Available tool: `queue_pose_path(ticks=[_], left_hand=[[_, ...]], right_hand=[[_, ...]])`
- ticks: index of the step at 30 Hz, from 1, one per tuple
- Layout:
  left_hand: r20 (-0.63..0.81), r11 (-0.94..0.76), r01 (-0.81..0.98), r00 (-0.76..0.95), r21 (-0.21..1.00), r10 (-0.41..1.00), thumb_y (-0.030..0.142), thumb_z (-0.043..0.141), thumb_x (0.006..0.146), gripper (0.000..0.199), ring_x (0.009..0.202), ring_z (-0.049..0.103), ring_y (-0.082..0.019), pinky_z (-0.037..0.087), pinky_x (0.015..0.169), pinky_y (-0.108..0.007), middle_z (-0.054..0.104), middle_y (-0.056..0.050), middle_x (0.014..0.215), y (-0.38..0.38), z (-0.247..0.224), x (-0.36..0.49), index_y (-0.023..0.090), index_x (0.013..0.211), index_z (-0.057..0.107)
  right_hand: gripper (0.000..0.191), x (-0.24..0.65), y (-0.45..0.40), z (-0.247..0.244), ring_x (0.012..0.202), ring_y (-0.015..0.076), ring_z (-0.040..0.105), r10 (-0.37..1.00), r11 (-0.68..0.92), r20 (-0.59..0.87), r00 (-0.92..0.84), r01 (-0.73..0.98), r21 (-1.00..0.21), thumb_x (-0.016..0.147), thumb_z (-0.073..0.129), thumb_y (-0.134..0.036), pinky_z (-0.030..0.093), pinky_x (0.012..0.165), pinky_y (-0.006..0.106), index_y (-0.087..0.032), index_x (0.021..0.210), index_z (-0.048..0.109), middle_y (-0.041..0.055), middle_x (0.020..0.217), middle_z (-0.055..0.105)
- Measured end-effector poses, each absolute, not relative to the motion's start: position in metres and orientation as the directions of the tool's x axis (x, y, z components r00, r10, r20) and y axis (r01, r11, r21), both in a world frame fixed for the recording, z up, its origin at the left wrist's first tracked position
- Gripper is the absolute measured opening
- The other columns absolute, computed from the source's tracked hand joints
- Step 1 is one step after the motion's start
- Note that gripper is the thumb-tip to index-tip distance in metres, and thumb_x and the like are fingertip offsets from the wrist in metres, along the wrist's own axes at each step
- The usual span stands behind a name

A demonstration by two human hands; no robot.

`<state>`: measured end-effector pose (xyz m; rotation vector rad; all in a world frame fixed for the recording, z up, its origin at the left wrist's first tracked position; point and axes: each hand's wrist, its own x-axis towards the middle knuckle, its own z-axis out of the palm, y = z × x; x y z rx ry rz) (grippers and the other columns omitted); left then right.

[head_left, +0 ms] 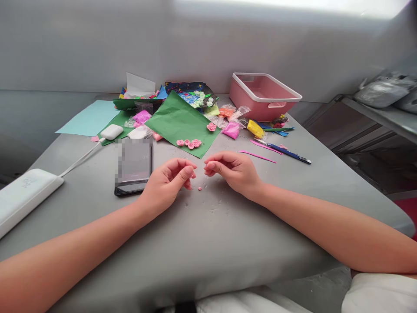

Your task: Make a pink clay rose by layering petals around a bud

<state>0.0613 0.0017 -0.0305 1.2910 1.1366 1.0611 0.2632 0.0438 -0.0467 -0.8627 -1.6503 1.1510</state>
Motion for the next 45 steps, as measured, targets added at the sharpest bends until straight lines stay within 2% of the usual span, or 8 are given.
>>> queue_pose_path(ticks=[6, 11, 20, 27, 32, 36, 41, 45], left_hand=[[0.023, -0.026, 0.034, 0.099, 0.999, 0.995, 0.063, 0.058, 0.088, 0.045, 0.063, 0.055, -0.011, 0.049, 0.066, -0.026, 0.047, 0.003, 0.07, 0.003, -0.0344, 0.0601, 0.02, 0.088, 0.072], [-0.011, 0.0, 0.122, 0.093, 0.992, 0.996, 0.054, 0.072, 0.082, 0.043, 0.071, 0.058, -0.013, 0.05, 0.07, -0.026, 0.053, 0.003, 0.077, 0.0009, -0.0295, 0.0605, 0.025, 0.113, 0.068], [0.001, 0.007, -0.052, 0.149, 0.999, 0.989, 0.057, 0.061, 0.089, 0.039, 0.064, 0.056, -0.012, 0.053, 0.067, -0.026, 0.059, 0.001, 0.073, 0.0028, -0.0341, 0.0605, 0.02, 0.079, 0.066], [-0.01, 0.008, 0.019, 0.118, 1.0, 0.993, 0.046, 0.071, 0.085, 0.035, 0.079, 0.066, -0.015, 0.056, 0.081, -0.03, 0.072, -0.002, 0.088, 0.0017, -0.0328, 0.0594, 0.021, 0.11, 0.067], [-0.029, 0.043, -0.087, 0.153, 0.995, 0.988, 0.061, 0.064, 0.085, 0.043, 0.061, 0.062, -0.015, 0.054, 0.066, -0.029, 0.066, -0.001, 0.063, 0.001, -0.0308, 0.0613, 0.019, 0.079, 0.067], [-0.019, 0.046, -0.16, 0.165, 0.986, 0.986, 0.062, 0.059, 0.088, 0.046, 0.048, 0.048, -0.011, 0.05, 0.059, -0.027, 0.05, 0.005, 0.045, 0.0007, -0.0305, 0.0609, 0.021, 0.068, 0.055], [0.008, 0.011, -0.132, 0.146, 0.991, 0.989, 0.046, 0.068, 0.089, 0.023, 0.059, 0.053, -0.011, 0.05, 0.064, -0.025, 0.058, 0.006, 0.064, 0.0009, -0.0307, 0.0595, 0.023, 0.092, 0.062], [0.002, 0.004, -0.037, 0.143, 0.999, 0.99, 0.041, 0.07, 0.088, 0.032, 0.072, 0.062, -0.012, 0.054, 0.076, -0.027, 0.071, 0.0, 0.091, 0.0004, -0.0301, 0.0606, 0.024, 0.115, 0.063]], right_hand=[[0.03, 0.2622, 0.0439, -0.0445, 0.074, 0.0149, 0.071, 0.906, 0.283, 0.259, -0.335, 0.025, -0.959, 0.081, 0.074, -0.046, 0.061, 0.074, 0.031, -0.018, 0.093, 0.072, 0.0036, 0.08, 0.073], [0.028, 0.2631, 0.0435, -0.043, 0.065, 0.012, 0.065, 0.902, 0.263, 0.221, -0.37, 0.066, -0.962, 0.079, 0.075, -0.045, 0.058, 0.065, 0.028, -0.017, 0.084, 0.07, 0.0016, 0.073, 0.069], [0.037, 0.2642, 0.0457, -0.0421, 0.061, 0.0118, 0.061, 0.906, 0.21, 0.156, -0.394, 0.096, -0.973, 0.074, 0.078, -0.052, 0.054, 0.06, 0.027, -0.017, 0.078, 0.067, 0.0009, 0.068, 0.066], [0.036, 0.2649, 0.045, -0.0416, 0.063, 0.0115, 0.06, 0.888, 0.239, 0.166, -0.428, 0.123, -0.963, 0.083, 0.07, -0.052, 0.053, 0.061, 0.026, -0.017, 0.079, 0.066, 0.002, 0.07, 0.066], [0.033, 0.2658, 0.0452, -0.0425, 0.068, 0.0127, 0.062, 0.896, 0.248, 0.168, -0.412, 0.149, -0.957, 0.084, 0.069, -0.048, 0.052, 0.061, 0.026, -0.016, 0.092, 0.07, 0.0043, 0.078, 0.069], [0.035, 0.2659, 0.0455, -0.0425, 0.06, 0.0103, 0.056, 0.891, 0.244, 0.162, -0.423, 0.147, -0.958, 0.082, 0.071, -0.05, 0.049, 0.057, 0.024, -0.016, 0.078, 0.068, 0.0021, 0.069, 0.066], [0.035, 0.2664, 0.0456, -0.0424, 0.069, 0.0133, 0.063, 0.89, 0.255, 0.175, -0.422, 0.14, -0.957, 0.083, 0.07, -0.051, 0.052, 0.061, 0.026, -0.017, 0.091, 0.072, 0.0048, 0.08, 0.071], [0.035, 0.2672, 0.0453, -0.0421, 0.064, 0.0118, 0.059, 0.874, 0.285, 0.197, -0.444, 0.14, -0.948, 0.086, 0.066, -0.051, 0.05, 0.06, 0.026, -0.017, 0.078, 0.069, 0.0028, 0.07, 0.068]])
